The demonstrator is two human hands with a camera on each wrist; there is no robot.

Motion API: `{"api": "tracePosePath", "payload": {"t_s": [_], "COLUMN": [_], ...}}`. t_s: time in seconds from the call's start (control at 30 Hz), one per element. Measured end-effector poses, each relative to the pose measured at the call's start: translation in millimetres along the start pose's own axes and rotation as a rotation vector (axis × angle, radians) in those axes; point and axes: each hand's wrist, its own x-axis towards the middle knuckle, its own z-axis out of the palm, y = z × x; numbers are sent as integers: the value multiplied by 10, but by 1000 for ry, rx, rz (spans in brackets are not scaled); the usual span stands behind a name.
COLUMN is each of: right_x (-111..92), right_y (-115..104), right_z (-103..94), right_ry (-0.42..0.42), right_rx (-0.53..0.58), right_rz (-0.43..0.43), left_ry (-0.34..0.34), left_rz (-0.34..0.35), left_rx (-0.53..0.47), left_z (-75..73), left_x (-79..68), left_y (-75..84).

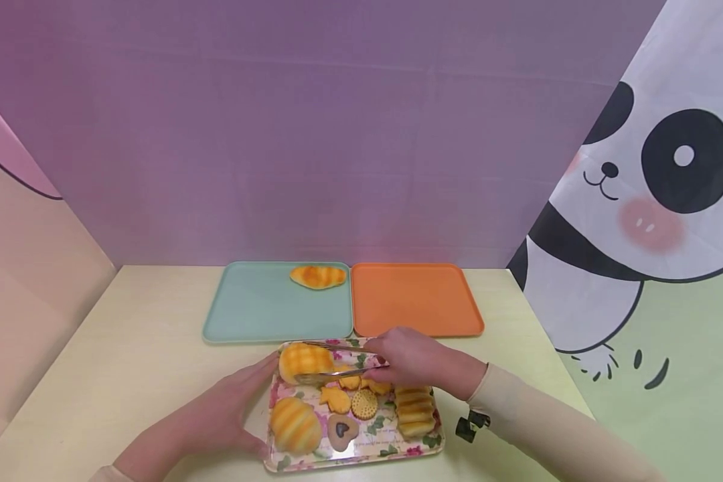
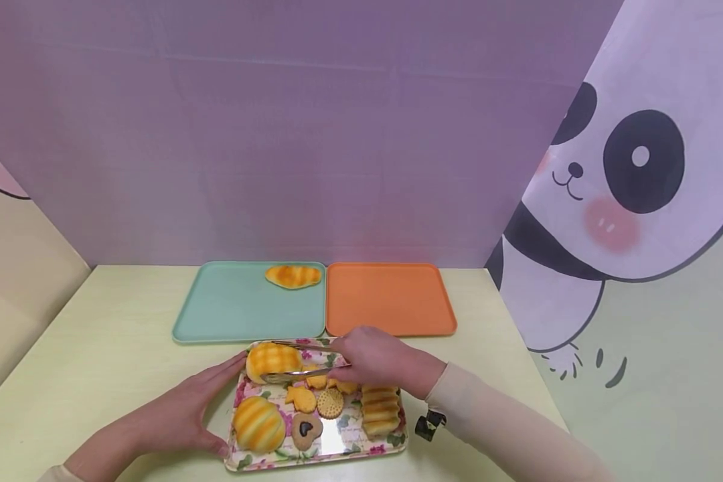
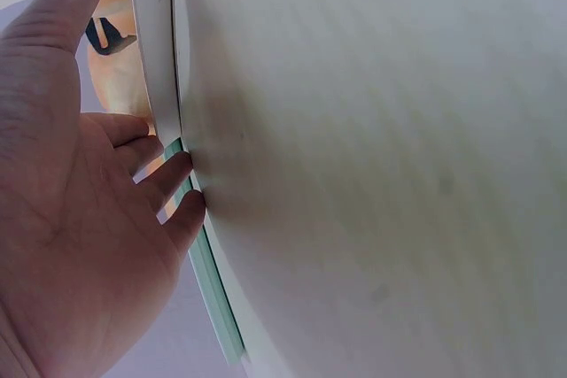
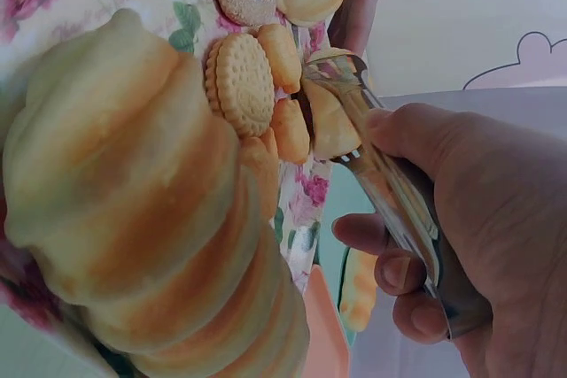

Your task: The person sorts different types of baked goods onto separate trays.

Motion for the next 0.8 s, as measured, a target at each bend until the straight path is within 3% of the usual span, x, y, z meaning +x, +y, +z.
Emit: {"api": "tracePosePath", "payload": {"t_s": [0.3,0.8], "right_x": [-13,17], "right_y": [44,114], "right_z": [-26,-144], "right_ry": [50,161], "right_rx": [4,-15], "right_rz": [-37,-89], "left_ry": [10,-9], "left_rz": [14,-4], "left_rx": [8,-3], "left_z": [16,-2], "left_x": [5,-35], "left_y": [-42,39]}}
